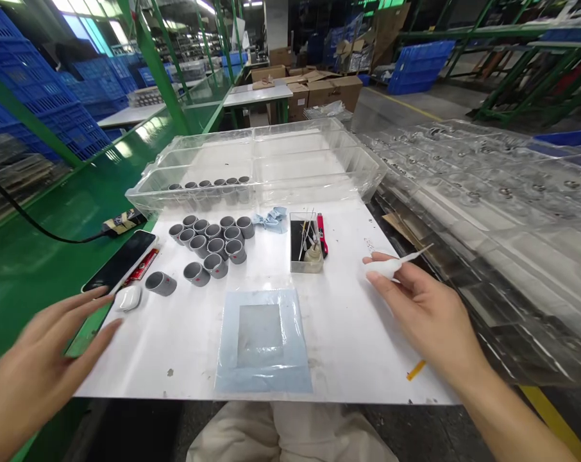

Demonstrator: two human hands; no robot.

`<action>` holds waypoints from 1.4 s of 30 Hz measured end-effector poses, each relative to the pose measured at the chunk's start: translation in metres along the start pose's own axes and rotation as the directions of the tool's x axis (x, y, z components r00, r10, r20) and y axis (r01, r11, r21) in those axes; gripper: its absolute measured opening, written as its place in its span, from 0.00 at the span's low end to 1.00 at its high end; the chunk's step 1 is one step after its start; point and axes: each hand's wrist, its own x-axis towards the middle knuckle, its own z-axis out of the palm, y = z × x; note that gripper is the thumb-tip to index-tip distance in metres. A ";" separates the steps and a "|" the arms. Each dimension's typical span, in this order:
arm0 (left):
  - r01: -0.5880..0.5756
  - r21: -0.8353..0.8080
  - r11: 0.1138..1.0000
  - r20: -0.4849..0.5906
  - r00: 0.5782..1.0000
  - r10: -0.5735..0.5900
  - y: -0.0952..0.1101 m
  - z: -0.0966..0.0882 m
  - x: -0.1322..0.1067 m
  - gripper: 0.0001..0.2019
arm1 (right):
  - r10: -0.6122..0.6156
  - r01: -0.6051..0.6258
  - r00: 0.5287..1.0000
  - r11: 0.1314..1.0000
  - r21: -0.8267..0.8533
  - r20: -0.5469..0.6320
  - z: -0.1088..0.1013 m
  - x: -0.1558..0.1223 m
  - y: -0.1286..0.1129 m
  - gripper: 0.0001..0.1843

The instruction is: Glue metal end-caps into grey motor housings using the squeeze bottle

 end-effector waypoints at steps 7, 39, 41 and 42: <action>0.000 0.087 0.996 0.095 0.995 -0.008 0.035 0.040 0.065 0.31 | 0.119 -0.106 0.988 0.987 0.124 -0.098 -0.002 -0.032 0.010 0.14; 0.653 -0.574 0.495 0.740 0.672 -0.029 0.120 0.057 0.004 0.28 | -0.492 0.533 0.844 0.724 0.438 -0.214 0.082 -0.118 -0.039 0.14; 0.649 -0.565 0.509 0.742 0.670 -0.032 0.120 0.057 0.004 0.28 | -0.494 0.535 0.843 0.727 0.431 -0.213 0.084 -0.118 -0.038 0.14; 0.648 -0.562 0.513 0.743 0.669 -0.031 0.120 0.058 0.004 0.28 | -0.493 0.534 0.844 0.730 0.428 -0.212 0.085 -0.118 -0.038 0.14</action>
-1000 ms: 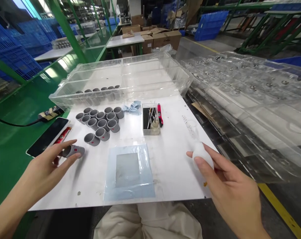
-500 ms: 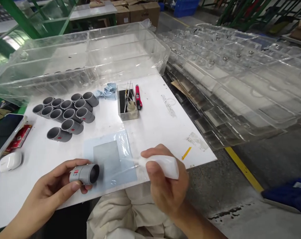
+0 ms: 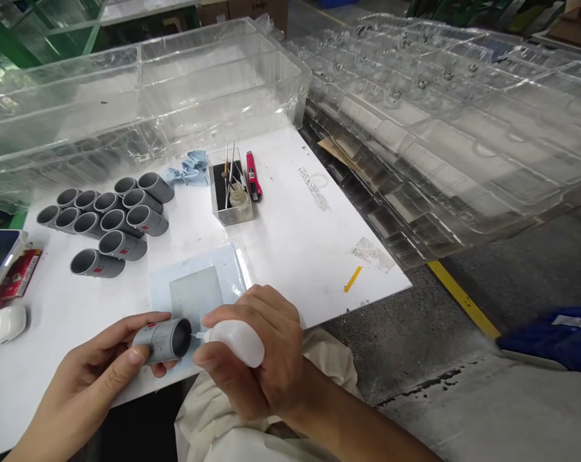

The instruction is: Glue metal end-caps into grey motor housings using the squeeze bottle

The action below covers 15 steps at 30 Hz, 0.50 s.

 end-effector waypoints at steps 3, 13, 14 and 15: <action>0.000 0.004 1.000 -0.003 1.000 0.000 -0.001 0.000 0.000 0.28 | 0.013 -0.013 1.000 1.000 -0.013 0.001 0.002 -0.001 0.002 0.15; -0.015 0.006 1.000 -0.038 0.999 0.015 0.001 0.003 -0.001 0.27 | -0.017 0.017 1.000 1.000 -0.019 0.024 0.002 0.001 0.002 0.12; -0.014 0.009 1.000 -0.044 0.999 0.014 0.001 0.003 -0.001 0.27 | -0.008 0.009 1.000 1.000 -0.023 0.028 0.002 0.001 0.002 0.11; -0.015 0.012 1.000 -0.050 0.999 0.015 0.001 0.003 -0.001 0.27 | -0.002 0.002 0.999 1.000 -0.025 0.032 0.001 0.001 0.002 0.11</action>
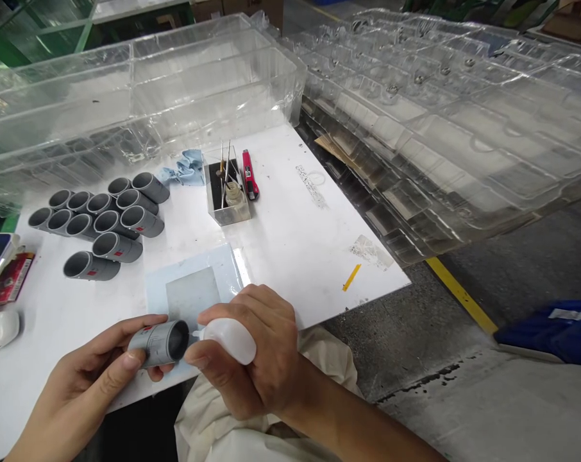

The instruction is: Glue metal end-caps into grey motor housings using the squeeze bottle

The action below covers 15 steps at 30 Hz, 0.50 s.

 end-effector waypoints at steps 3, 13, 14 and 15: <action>-0.004 0.004 1.000 -0.010 1.000 0.004 0.000 0.000 0.000 0.27 | 0.009 -0.009 1.000 1.000 -0.007 0.000 0.000 0.000 0.000 0.11; 0.003 -0.011 1.000 -0.013 1.000 -0.003 -0.003 0.001 -0.002 0.25 | 0.039 -0.028 0.992 0.996 0.087 -0.117 -0.002 -0.002 -0.003 0.13; 0.001 -0.013 1.000 -0.017 1.000 -0.001 -0.004 0.001 -0.003 0.26 | 0.038 -0.030 0.993 0.997 0.077 -0.111 -0.003 -0.002 -0.005 0.13; -0.004 -0.013 1.000 -0.020 1.000 0.004 -0.004 0.001 -0.003 0.26 | 0.036 -0.030 0.995 0.998 0.061 -0.098 -0.003 -0.003 -0.006 0.13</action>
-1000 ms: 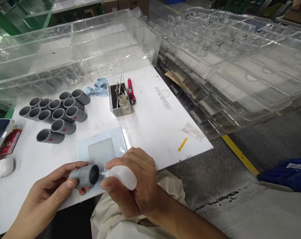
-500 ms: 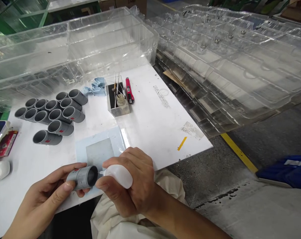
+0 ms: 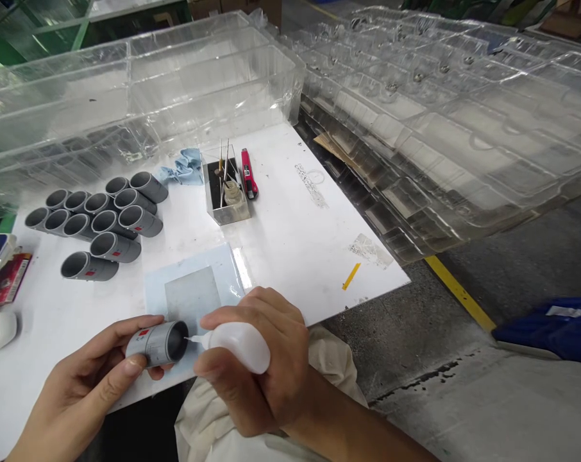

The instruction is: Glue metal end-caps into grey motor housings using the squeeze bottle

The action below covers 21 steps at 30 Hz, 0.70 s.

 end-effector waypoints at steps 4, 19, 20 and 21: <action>-0.014 0.014 1.000 -0.003 1.000 0.014 -0.003 -0.001 0.000 0.25 | -0.007 0.009 0.999 0.999 -0.053 0.048 0.002 0.000 -0.001 0.14; -0.016 0.008 1.000 -0.013 1.000 0.016 -0.003 0.000 -0.001 0.24 | -0.018 0.021 0.998 0.999 -0.045 0.065 0.003 0.001 0.006 0.10; -0.018 0.008 1.000 -0.013 1.000 0.018 -0.003 0.000 -0.001 0.24 | -0.015 0.018 0.997 0.999 -0.044 0.072 0.002 0.001 0.005 0.10; -0.020 0.007 1.000 -0.015 1.000 0.020 -0.003 0.000 -0.001 0.24 | -0.012 0.015 0.997 0.999 -0.044 0.077 0.002 0.001 0.005 0.09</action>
